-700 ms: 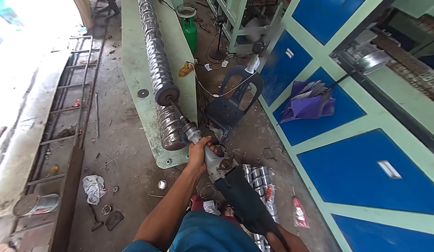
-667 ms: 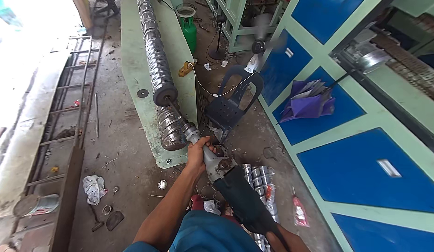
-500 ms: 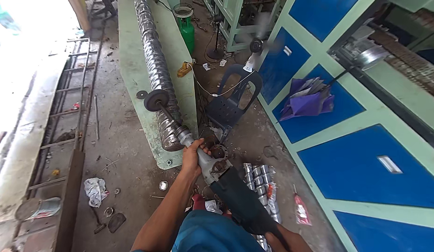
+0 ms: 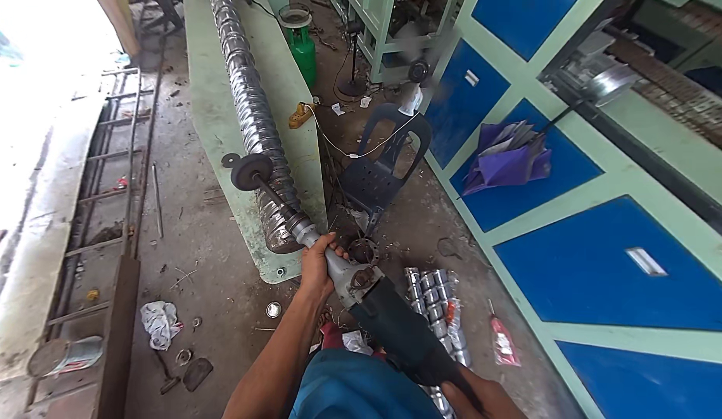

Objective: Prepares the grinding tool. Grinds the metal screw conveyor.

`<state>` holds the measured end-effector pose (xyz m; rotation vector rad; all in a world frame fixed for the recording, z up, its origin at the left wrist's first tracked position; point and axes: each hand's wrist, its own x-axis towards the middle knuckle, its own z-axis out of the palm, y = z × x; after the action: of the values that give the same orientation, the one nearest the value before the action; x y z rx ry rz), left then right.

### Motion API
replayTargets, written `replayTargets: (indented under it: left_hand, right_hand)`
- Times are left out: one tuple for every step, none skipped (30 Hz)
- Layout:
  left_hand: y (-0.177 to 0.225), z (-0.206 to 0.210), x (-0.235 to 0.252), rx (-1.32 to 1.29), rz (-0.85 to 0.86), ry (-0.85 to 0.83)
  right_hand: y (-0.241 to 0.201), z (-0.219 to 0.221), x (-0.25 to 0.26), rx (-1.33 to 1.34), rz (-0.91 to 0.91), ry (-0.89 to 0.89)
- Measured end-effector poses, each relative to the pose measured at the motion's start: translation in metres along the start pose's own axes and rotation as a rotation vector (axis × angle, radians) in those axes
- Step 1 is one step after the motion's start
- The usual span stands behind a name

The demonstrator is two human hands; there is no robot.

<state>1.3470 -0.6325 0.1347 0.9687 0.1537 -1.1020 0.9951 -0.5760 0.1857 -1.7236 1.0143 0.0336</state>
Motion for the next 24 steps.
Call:
replayTargets:
  left_hand:
    - [-0.001,0.001,0.001,0.002,0.000,-0.003]
    - [-0.002,0.003,0.002,0.004,0.000,-0.007]
    - [-0.003,0.004,0.004,0.012,-0.002,-0.009]
    - [-0.004,0.005,0.005,0.016,-0.007,-0.008]
    - [-0.005,0.007,0.006,0.022,-0.012,-0.008]
    - [-0.006,0.009,0.008,0.026,-0.016,-0.011]
    - [-0.007,0.011,0.009,0.031,-0.019,-0.015]
    - [-0.008,0.013,0.009,0.037,-0.017,-0.016]
    - [-0.009,0.015,0.010,0.043,-0.014,-0.016]
    - [-0.011,0.016,0.011,0.048,-0.013,-0.015]
    - [-0.012,0.018,0.013,0.054,-0.013,-0.016]
    - [-0.014,0.020,0.014,0.059,-0.015,-0.017]
    - [-0.015,0.022,0.016,0.064,-0.017,-0.017]
    - [-0.016,0.023,0.017,0.068,-0.018,-0.015]
    - [-0.018,0.024,0.019,0.075,-0.020,-0.016]
    - [-0.020,0.025,0.021,0.083,-0.023,-0.018]
    - [-0.021,0.026,0.023,0.091,-0.027,-0.017]
    - [-0.023,0.027,0.024,0.099,-0.029,-0.016]
    - [-0.024,0.028,0.026,0.107,-0.032,-0.014]
    - [-0.025,0.030,0.028,0.115,-0.033,-0.011]
    - [-0.026,0.031,0.028,0.127,-0.034,-0.009]
    - [-0.027,0.032,0.029,0.140,-0.033,-0.005]
    - [-0.027,0.033,0.029,0.152,-0.032,-0.002]
    - [-0.027,0.034,0.029,0.156,-0.030,0.001]
  right_hand:
    - [0.003,0.001,0.001,0.007,-0.003,0.005]
    - [0.006,0.002,0.002,0.014,-0.007,0.010]
    - [0.010,0.003,0.003,0.022,-0.007,0.014]
    - [0.013,0.003,0.003,0.029,-0.005,0.018]
    - [0.016,0.003,0.004,0.036,0.001,0.017]
    - [0.017,0.003,0.005,0.044,0.007,0.015]
    - [0.019,0.003,0.005,0.054,0.009,0.015]
    - [0.020,0.002,0.005,0.065,0.010,0.015]
    - [0.021,0.002,0.006,0.076,0.009,0.017]
    - [0.023,0.002,0.007,0.090,0.008,0.018]
    - [0.025,0.002,0.007,0.103,0.009,0.019]
    - [0.026,0.002,0.008,0.112,0.008,0.022]
    - [0.027,0.002,0.009,0.128,0.005,0.026]
    - [0.029,0.003,0.010,0.148,0.003,0.029]
    - [0.030,0.003,0.011,0.162,0.007,0.031]
    - [0.032,0.003,0.011,0.171,0.009,0.031]
    - [0.033,0.003,0.011,0.181,0.009,0.028]
    - [0.035,0.003,0.012,0.191,0.008,0.027]
    - [0.036,0.003,0.013,0.204,0.012,0.027]
    - [0.038,0.003,0.014,0.216,0.021,0.024]
    - [0.039,0.003,0.015,0.226,0.031,0.023]
    - [0.039,0.002,0.016,0.230,0.040,0.021]
    - [0.040,0.002,0.017,0.233,0.045,0.020]
    - [0.041,0.002,0.017,0.237,0.044,0.016]
